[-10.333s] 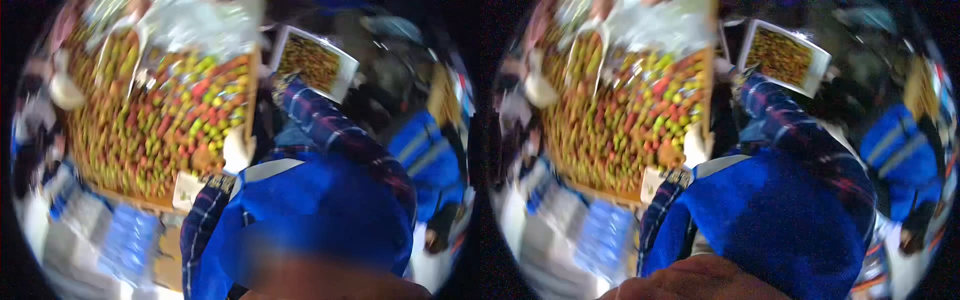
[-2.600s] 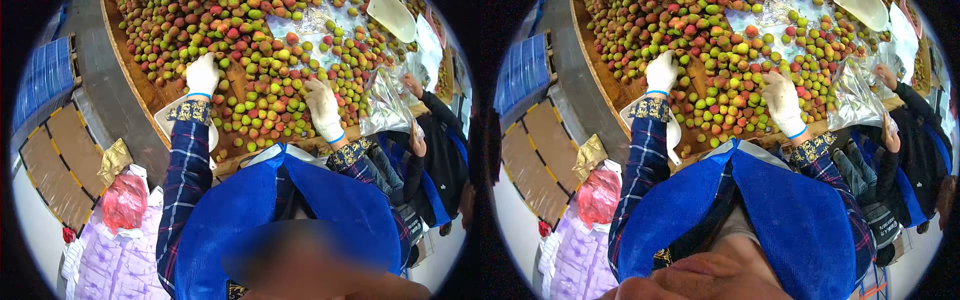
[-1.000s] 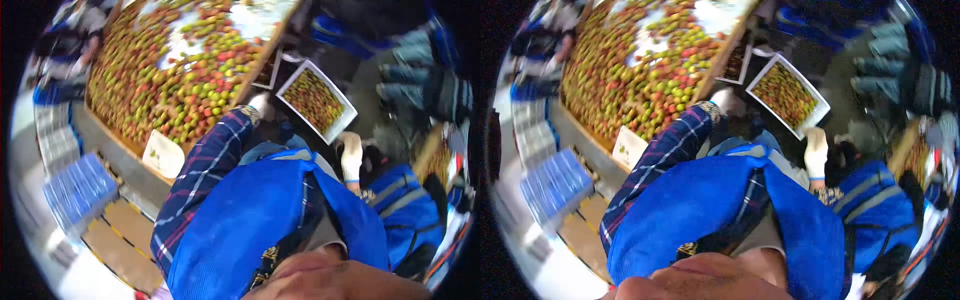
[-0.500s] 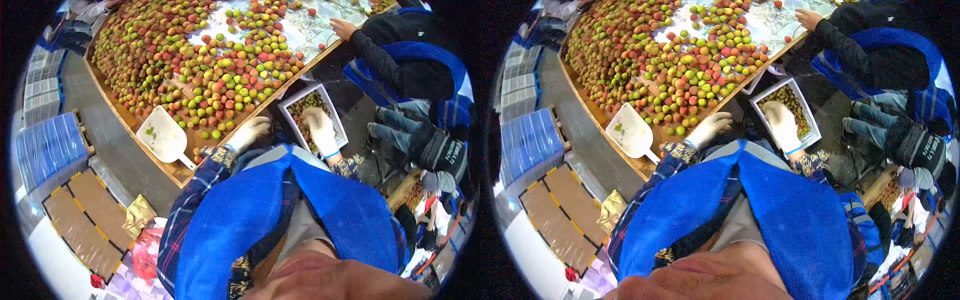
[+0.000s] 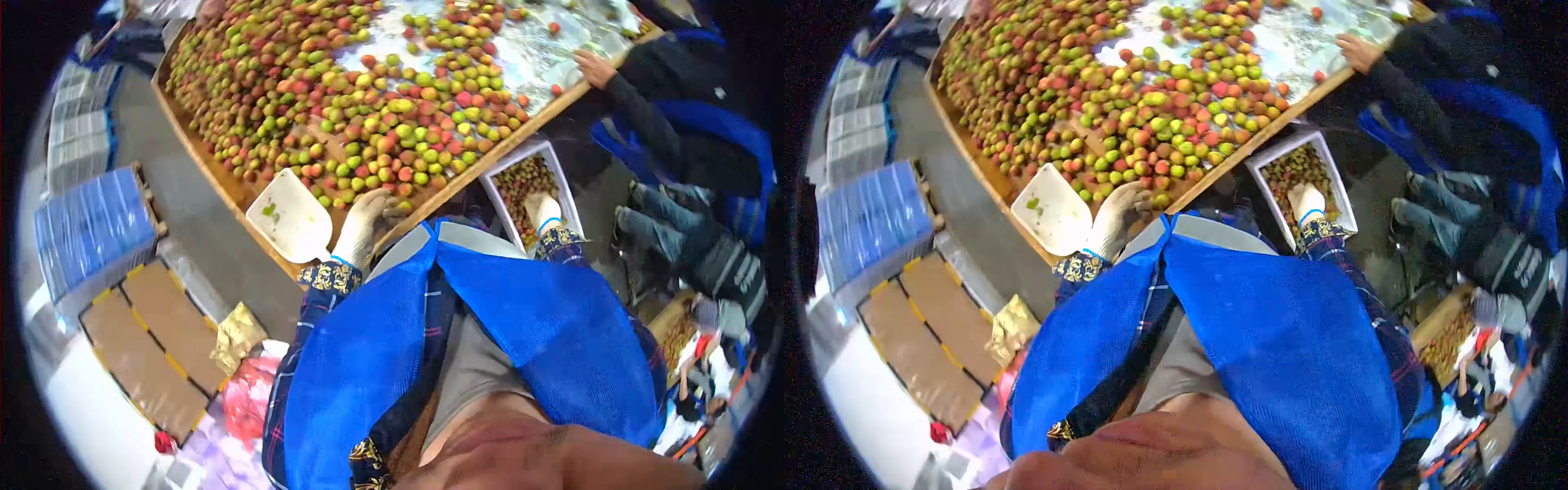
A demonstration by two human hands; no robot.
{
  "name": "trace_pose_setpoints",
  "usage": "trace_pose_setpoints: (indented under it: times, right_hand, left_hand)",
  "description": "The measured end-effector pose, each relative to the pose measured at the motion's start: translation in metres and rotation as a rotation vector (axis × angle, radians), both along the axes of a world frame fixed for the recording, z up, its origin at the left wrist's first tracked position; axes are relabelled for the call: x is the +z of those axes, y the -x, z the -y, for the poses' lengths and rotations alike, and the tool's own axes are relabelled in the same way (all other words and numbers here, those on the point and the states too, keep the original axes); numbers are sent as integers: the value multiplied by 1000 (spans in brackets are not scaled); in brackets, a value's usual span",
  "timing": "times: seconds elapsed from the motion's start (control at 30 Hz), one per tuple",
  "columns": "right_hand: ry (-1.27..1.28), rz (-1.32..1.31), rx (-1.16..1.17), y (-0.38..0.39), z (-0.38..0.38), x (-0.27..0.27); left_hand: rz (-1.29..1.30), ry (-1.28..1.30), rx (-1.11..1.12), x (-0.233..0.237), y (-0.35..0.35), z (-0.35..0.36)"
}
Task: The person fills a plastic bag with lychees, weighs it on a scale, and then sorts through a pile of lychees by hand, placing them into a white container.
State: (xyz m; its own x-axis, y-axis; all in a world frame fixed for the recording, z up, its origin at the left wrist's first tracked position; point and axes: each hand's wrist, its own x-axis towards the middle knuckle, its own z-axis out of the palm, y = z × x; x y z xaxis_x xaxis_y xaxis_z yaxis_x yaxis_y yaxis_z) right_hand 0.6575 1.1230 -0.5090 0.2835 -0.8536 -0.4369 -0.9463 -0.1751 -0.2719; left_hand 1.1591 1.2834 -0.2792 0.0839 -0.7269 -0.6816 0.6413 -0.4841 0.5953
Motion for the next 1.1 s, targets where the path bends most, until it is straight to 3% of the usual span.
trace_pose_setpoints:
  times: [0.03,0.07,0.1,0.17,0.2,0.23,0.27,0.3,0.4,0.43,0.53,0.57,0.6,0.63,0.7,0.73,0.87,1.03,1.1]
  right_hand:
    - [27,-117,221,-3,2,-22]
    - [105,212,-125,-22,5,-29]
    - [-50,-34,-90,-53,32,11]
    - [80,764,-36,-90,67,-21]
    - [355,403,416,-110,83,-8]
    - [415,195,619,-111,93,-23]
    - [491,17,828,-114,103,-36]
    - [411,-27,847,-106,107,-54]
    - [137,95,546,-58,95,-153]
    - [45,41,550,-59,85,-109]
    - [-81,28,676,-68,50,18]
    - [-38,259,493,-80,34,45]
    - [-344,288,92,-110,27,88]
    - [-637,305,-322,-132,24,120]
    - [-648,255,-130,-126,22,126]
    - [-547,281,-272,-160,11,171]
    - [-505,192,-211,-161,4,149]
    - [-537,134,-324,-155,2,122]
    - [-560,219,-339,-149,2,114]
  left_hand:
    - [36,-21,-3,7,-8,3]
    - [101,-40,-4,19,-11,3]
    - [64,-9,-5,3,-23,-4]
    - [211,-56,-23,14,-34,-5]
    - [259,-78,5,12,-45,-6]
    - [264,-82,14,19,-58,-2]
    - [458,-85,-34,25,-80,4]
    - [646,-86,-79,25,-105,10]
    - [1089,-106,51,-23,-201,32]
    - [1289,-112,124,-37,-227,42]
    - [1519,-187,-34,-57,-288,72]
    - [1640,-239,-146,-57,-297,82]
    - [1881,-277,-315,-56,-299,90]
    - [1928,-376,-425,-46,-293,102]
    - [2216,-414,-376,-64,-287,107]
    - [2261,-425,-298,-79,-291,109]
    - [2239,-280,-193,-108,-303,112]
    - [2128,-160,-126,-108,-312,100]
    - [2237,-102,-24,-109,-311,96]
